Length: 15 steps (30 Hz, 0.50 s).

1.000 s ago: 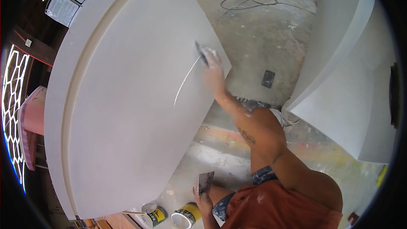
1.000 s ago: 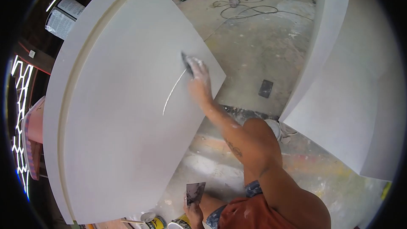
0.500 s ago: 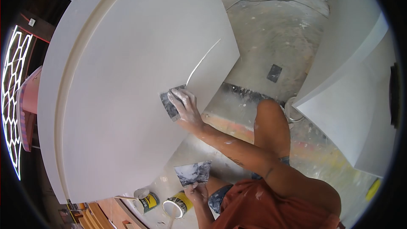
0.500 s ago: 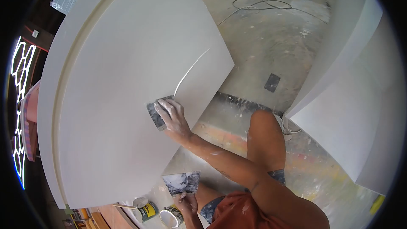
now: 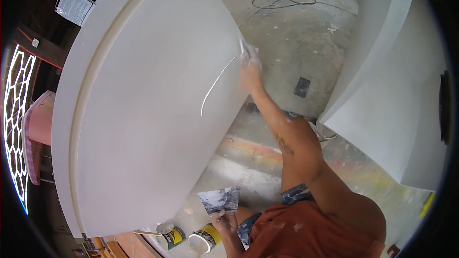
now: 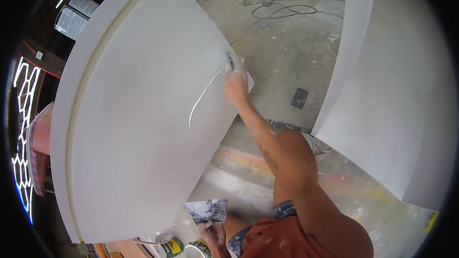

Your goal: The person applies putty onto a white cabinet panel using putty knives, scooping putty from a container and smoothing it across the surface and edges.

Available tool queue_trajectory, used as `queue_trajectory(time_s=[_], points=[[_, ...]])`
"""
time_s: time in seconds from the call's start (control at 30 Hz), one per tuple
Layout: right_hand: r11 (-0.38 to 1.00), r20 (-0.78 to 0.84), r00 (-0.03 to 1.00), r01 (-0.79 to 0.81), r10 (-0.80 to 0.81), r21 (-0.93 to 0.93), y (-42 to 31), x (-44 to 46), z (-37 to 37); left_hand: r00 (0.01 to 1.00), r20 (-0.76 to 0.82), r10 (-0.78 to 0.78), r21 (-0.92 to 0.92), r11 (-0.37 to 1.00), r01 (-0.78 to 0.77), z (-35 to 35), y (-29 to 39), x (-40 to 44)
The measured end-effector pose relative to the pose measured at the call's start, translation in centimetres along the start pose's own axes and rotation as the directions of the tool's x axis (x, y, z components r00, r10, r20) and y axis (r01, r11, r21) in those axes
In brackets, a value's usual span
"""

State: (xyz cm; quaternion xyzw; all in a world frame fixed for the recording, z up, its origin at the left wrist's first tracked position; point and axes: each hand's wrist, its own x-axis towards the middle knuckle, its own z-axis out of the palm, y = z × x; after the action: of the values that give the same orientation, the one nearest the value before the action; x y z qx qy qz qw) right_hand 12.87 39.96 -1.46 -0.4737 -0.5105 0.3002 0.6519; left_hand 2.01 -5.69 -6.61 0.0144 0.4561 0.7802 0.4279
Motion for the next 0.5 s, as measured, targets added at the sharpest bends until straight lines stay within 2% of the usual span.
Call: queue_trajectory(time_s=[0.13,0.23,0.3,0.33,0.4,0.5], points=[[0.999,-0.041,0.999,0.007,-0.005,0.044,0.3,3.7,1.0,0.999,0.0,-0.043,0.012,0.999,0.043,-1.3,0.2,0.2],[0.999,-0.071,0.996,0.046,-0.047,-0.017,0.3,3.8,2.4,0.999,0.0,-0.032,0.007,0.999,0.032,-0.4,0.4,0.0],[0.982,-0.047,0.981,0.186,-0.187,-0.01,-0.7,1.6,2.5,0.999,-0.006,-0.039,0.021,0.999,0.039,-0.6,0.4,0.1],[0.983,-0.047,0.982,0.184,-0.184,-0.013,-1.2,0.6,2.7,0.999,-0.014,-0.048,0.031,0.998,0.048,-0.8,0.4,0.2],[0.972,0.013,0.972,0.234,-0.233,-0.039,-2.8,-1.9,3.0,0.999,-0.018,-0.04,0.006,0.999,0.04,-1.3,0.3,0.3],[0.971,0.147,0.96,0.231,-0.238,0.06,-5.2,-6.3,3.2,0.999,-0.005,-0.051,-0.078,0.996,0.051,-0.2,0.3,0.1]])
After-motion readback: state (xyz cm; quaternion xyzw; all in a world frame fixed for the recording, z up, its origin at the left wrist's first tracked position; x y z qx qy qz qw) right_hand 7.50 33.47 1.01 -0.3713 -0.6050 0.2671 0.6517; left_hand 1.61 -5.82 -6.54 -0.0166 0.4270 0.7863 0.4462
